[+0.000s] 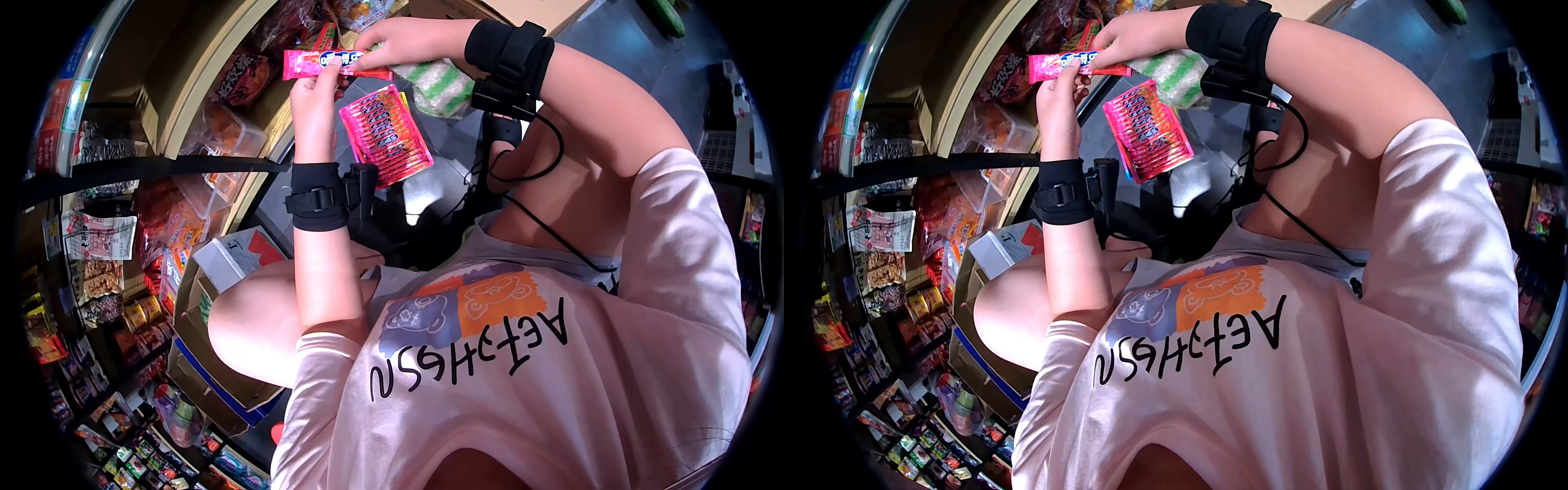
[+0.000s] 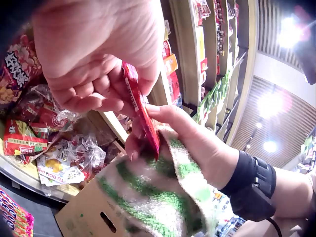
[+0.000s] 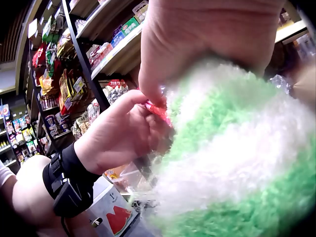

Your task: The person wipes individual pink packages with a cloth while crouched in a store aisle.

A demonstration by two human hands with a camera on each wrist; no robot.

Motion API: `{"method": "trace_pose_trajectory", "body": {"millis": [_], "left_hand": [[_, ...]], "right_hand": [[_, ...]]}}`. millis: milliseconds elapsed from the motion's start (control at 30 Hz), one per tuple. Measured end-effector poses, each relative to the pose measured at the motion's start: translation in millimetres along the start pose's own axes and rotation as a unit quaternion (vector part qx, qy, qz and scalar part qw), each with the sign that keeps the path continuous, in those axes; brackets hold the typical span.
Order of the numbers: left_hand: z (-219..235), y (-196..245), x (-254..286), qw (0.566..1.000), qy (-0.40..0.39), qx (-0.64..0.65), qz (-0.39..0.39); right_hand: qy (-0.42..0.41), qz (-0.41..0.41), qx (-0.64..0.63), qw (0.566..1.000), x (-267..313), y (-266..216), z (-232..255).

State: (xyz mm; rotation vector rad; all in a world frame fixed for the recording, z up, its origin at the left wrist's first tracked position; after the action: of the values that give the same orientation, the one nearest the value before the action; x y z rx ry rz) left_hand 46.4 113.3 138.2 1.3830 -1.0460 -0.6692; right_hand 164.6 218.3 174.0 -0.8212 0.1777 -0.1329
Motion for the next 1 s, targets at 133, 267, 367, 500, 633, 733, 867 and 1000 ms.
{"method": "trace_pose_trajectory", "body": {"millis": [133, 267, 367, 500, 633, 733, 867, 1000], "left_hand": [[-1.4, 1.3, 1.2, 0.999, 0.009, -0.036, -0.014], [-3.8, 2.6, 3.2, 0.999, -0.002, -0.043, -0.029], [-8.4, 5.8, 6.0, 0.999, -0.017, -0.029, -0.034], [0.7, 2.9, -0.5, 0.999, 0.003, -0.044, -0.027], [10.7, 7.0, 0.1, 0.999, 0.041, 0.0, -0.013], [14.9, 5.7, 0.2, 0.999, 0.047, 0.01, -0.005], [17.4, 7.6, -1.9, 0.999, 0.038, -0.003, -0.022], [32.4, -10.5, -11.9, 0.991, -0.011, -0.131, 0.02]], "right_hand": [[-0.002, -0.004, -0.02, 1.0, 1.6, -2.1, -1.2], [0.0, 0.006, -0.024, 1.0, 2.0, -0.8, -2.0], [0.007, 0.03, -0.027, 0.999, -0.3, 7.0, -5.0], [-0.018, -0.001, -0.055, 0.998, 0.9, 1.9, -3.0], [-0.033, 0.003, -0.098, 0.995, -0.5, 6.0, -7.3], [-0.055, 0.002, -0.08, 0.995, -2.7, 13.9, -10.4], [-0.045, 0.007, -0.01, 0.999, -1.3, 25.2, -12.4], [-0.065, -0.017, 0.104, 0.992, 5.1, 34.2, -20.9]]}}
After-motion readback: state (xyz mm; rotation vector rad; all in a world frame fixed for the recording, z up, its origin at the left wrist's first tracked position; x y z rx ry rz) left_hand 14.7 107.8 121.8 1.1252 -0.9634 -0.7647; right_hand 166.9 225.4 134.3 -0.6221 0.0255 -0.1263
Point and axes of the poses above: each hand's wrist, its own x-axis away from the middle knuckle, its own z-axis out of the back of the hand, y = z × x, the point moved 5 cm from there along -x, towards the middle knuckle, and after that the axes turned 12 degrees about z, right-handed, at the moved point
